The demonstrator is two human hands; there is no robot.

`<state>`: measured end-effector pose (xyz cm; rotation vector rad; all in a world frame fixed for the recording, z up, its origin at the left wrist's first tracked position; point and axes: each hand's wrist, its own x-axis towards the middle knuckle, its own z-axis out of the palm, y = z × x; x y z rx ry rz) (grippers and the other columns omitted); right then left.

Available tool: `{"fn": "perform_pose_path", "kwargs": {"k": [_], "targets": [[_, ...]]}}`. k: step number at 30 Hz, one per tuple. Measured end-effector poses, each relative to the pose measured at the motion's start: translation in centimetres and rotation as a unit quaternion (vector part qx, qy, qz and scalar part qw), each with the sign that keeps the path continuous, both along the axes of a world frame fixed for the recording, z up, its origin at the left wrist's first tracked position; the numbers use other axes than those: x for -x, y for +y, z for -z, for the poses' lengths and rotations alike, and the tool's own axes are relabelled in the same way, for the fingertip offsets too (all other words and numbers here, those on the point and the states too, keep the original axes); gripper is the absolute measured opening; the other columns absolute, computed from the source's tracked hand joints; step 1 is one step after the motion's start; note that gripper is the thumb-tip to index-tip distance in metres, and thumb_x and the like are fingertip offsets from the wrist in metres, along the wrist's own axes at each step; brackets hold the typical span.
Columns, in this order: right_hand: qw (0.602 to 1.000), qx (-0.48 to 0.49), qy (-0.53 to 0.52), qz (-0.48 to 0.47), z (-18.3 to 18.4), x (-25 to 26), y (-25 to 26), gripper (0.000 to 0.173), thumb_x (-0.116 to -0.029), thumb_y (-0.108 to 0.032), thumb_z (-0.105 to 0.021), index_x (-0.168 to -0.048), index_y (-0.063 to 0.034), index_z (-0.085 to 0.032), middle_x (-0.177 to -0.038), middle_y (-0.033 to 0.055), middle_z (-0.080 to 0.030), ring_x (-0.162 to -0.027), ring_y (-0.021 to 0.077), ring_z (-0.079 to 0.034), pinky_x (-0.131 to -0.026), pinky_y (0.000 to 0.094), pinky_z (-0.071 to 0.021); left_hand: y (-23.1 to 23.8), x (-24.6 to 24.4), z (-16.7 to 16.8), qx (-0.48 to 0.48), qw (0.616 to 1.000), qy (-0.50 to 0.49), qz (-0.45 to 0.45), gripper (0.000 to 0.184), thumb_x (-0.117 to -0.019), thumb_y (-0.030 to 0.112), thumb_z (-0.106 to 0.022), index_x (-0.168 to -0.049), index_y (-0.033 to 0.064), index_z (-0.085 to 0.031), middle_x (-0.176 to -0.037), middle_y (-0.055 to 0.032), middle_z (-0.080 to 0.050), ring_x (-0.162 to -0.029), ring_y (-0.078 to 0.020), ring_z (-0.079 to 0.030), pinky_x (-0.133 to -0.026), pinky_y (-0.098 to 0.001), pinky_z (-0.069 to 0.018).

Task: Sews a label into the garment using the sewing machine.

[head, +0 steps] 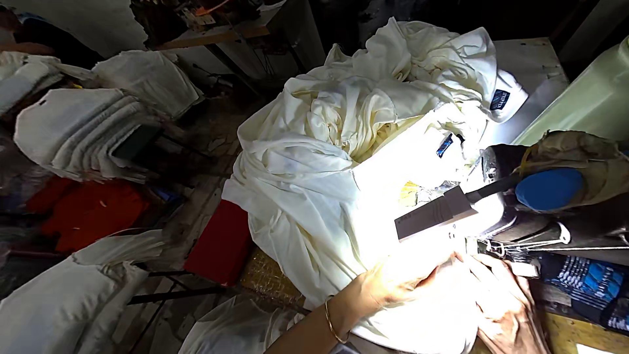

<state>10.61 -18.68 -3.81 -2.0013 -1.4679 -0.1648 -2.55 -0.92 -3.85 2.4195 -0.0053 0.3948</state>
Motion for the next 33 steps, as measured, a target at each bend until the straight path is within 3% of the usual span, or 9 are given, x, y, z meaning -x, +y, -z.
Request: {"fn": "perform_pose_path", "kwargs": {"k": [3,8,13,17,21,25,27,30,33], "targets": [[1.000,0.000,-0.006,0.010,0.1,0.1,0.1,0.035,-0.0992,-0.022,-0.045,-0.099,-0.0091,-0.078,-0.115,0.0099,-0.076,-0.109,0.0288,-0.066,-0.100,0.0495,-0.0420,-0.2,-0.4,-0.5,-0.022,0.999,0.011,0.025,0.035,-0.0957,0.008,-0.055,-0.130,0.0041,-0.064,-0.118,-0.0092,-0.069,-0.112,-0.0197,-0.065,-0.098,-0.0317,-0.0507],[0.998,0.008,0.032,0.045,0.3,0.3,0.2,0.037,-0.0980,-0.021,-0.047,-0.111,-0.0072,-0.078,-0.117,0.0106,-0.075,-0.113,0.0304,-0.066,-0.102,0.0510,-0.0451,-0.6,0.1,-0.6,-0.063,0.997,0.042,0.023,0.039,-0.0969,0.006,-0.054,-0.135,0.0049,-0.063,-0.141,-0.0090,-0.062,-0.137,-0.0219,-0.054,-0.113,-0.0330,-0.0432],[0.989,0.098,0.051,0.094,0.2,1.2,0.2,0.049,-0.1009,-0.027,-0.039,-0.134,-0.0050,-0.067,-0.139,0.0215,-0.063,-0.130,0.0496,-0.055,-0.111,0.0710,-0.0302,-0.2,0.0,-0.4,-0.081,0.995,0.041,0.028,0.041,-0.0960,0.006,-0.054,-0.136,0.0067,-0.064,-0.143,-0.0081,-0.062,-0.136,-0.0216,-0.055,-0.108,-0.0327,-0.0477],[0.986,0.109,0.024,0.128,0.1,1.7,0.6,0.050,-0.1014,-0.026,-0.036,-0.127,0.0000,-0.071,-0.133,0.0254,-0.065,-0.126,0.0517,-0.058,-0.109,0.0726,-0.0306,-0.1,-0.5,-1.4,-0.102,0.993,0.058,0.009,0.042,-0.0958,0.006,-0.055,-0.136,0.0090,-0.065,-0.138,-0.0091,-0.065,-0.119,-0.0211,-0.067,-0.093,-0.0333,-0.0564],[0.985,0.101,0.023,0.139,0.2,1.4,1.3,0.049,-0.0998,-0.026,-0.038,-0.122,0.0006,-0.073,-0.123,0.0279,-0.069,-0.115,0.0534,-0.063,-0.100,0.0755,-0.0365,-0.3,-1.1,-2.3,-0.122,0.989,0.074,-0.028,0.039,-0.0940,0.006,-0.056,-0.131,0.0098,-0.068,-0.111,-0.0099,-0.073,-0.095,-0.0235,-0.072,-0.077,-0.0362,-0.0589],[0.984,0.075,0.049,0.156,1.0,0.9,1.6,0.049,-0.0990,-0.030,-0.039,-0.112,0.0013,-0.074,-0.112,0.0251,-0.072,-0.110,0.0471,-0.066,-0.100,0.0660,-0.0427,-0.8,-0.9,-1.5,-0.136,0.984,0.097,-0.058,0.038,-0.0942,0.009,-0.057,-0.130,0.0107,-0.069,-0.110,-0.0085,-0.073,-0.100,-0.0235,-0.071,-0.083,-0.0369,-0.0580],[0.983,0.079,0.060,0.153,0.9,0.7,1.6,0.049,-0.0981,-0.029,-0.039,-0.117,0.0007,-0.073,-0.117,0.0253,-0.071,-0.113,0.0483,-0.065,-0.100,0.0673,-0.0421,-1.1,-1.3,-2.1,-0.162,0.981,0.072,-0.073,0.035,-0.0948,0.008,-0.056,-0.126,0.0101,-0.071,-0.108,-0.0072,-0.074,-0.096,-0.0223,-0.072,-0.076,-0.0353,-0.0588],[0.982,0.080,0.093,0.146,1.0,-0.1,1.3,0.046,-0.0994,-0.031,-0.042,-0.126,-0.0096,-0.073,-0.126,0.0200,-0.069,-0.122,0.0427,-0.062,-0.105,0.0629,-0.0435,-1.2,-1.0,-1.1,-0.175,0.981,0.034,-0.075,0.036,-0.0955,0.008,-0.055,-0.128,0.0097,-0.070,-0.128,-0.0056,-0.070,-0.107,-0.0195,-0.069,-0.080,-0.0323,-0.0576],[0.990,0.063,0.053,0.112,0.1,-0.9,-0.3,0.041,-0.0973,-0.022,-0.045,-0.122,-0.0181,-0.077,-0.126,0.0170,-0.070,-0.124,0.0411,-0.061,-0.105,0.0624,-0.0439,-1.1,-1.0,-0.5,-0.157,0.985,0.036,-0.065,0.039,-0.0968,0.009,-0.055,-0.134,0.0105,-0.066,-0.137,-0.0057,-0.065,-0.122,-0.0197,-0.064,-0.093,-0.0336,-0.0563]]}}
